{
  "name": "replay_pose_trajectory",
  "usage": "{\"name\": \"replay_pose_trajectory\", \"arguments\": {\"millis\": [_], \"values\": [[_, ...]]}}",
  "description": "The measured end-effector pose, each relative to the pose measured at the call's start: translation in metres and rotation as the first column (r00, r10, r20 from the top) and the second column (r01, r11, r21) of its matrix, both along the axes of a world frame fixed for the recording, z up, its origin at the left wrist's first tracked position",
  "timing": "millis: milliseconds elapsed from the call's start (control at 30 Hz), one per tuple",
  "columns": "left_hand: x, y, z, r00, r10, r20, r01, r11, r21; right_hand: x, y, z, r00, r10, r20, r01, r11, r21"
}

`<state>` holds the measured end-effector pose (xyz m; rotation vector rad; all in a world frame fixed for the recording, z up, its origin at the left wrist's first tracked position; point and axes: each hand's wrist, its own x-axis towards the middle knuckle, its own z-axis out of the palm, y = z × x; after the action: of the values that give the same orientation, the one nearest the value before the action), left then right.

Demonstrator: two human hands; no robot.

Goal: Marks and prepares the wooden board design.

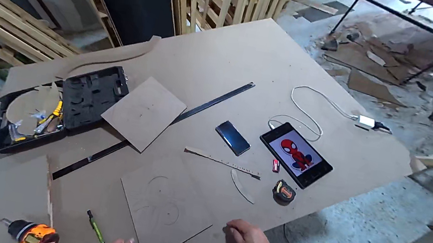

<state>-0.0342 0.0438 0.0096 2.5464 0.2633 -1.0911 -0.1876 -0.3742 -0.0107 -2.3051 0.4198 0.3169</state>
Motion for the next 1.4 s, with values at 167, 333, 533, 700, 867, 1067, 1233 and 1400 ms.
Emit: {"name": "replay_pose_trajectory", "arguments": {"millis": [167,333,533,700,867,1067,1233,1400], "values": [[0.046,0.033,0.007,0.971,0.108,0.212,-0.129,0.988,0.085,-0.019,-0.002,0.014,0.966,-0.249,0.065,0.255,0.958,-0.128],[0.073,0.049,-0.003,0.961,0.174,0.216,-0.212,0.962,0.171,-0.039,-0.043,0.026,0.903,-0.403,0.15,0.427,0.877,-0.218],[0.077,0.032,-0.008,0.957,0.27,0.109,-0.282,0.953,0.111,0.017,-0.102,0.032,0.946,-0.251,0.207,0.316,0.855,-0.411],[0.04,-0.003,0.013,0.824,0.552,0.124,-0.532,0.831,-0.163,0.089,-0.127,0.036,0.986,-0.162,-0.051,0.117,0.866,-0.486],[-0.009,-0.021,0.02,0.799,0.559,0.22,-0.505,0.824,-0.258,0.113,-0.14,0.019,0.971,-0.171,-0.169,0.083,0.898,-0.431],[-0.043,-0.027,0.019,0.775,0.598,0.207,-0.567,0.801,-0.191,0.115,-0.16,0.006,0.987,-0.098,-0.126,0.045,0.926,-0.374],[-0.044,-0.027,0.019,0.743,0.645,0.179,-0.539,0.736,-0.41,0.096,-0.173,0.014,0.988,-0.099,0.117,0.141,0.891,-0.432],[-0.025,-0.008,0.034,0.793,0.59,0.151,-0.501,0.773,-0.389,0.063,-0.164,0.031,0.948,-0.291,0.127,0.316,0.834,-0.453]]}}
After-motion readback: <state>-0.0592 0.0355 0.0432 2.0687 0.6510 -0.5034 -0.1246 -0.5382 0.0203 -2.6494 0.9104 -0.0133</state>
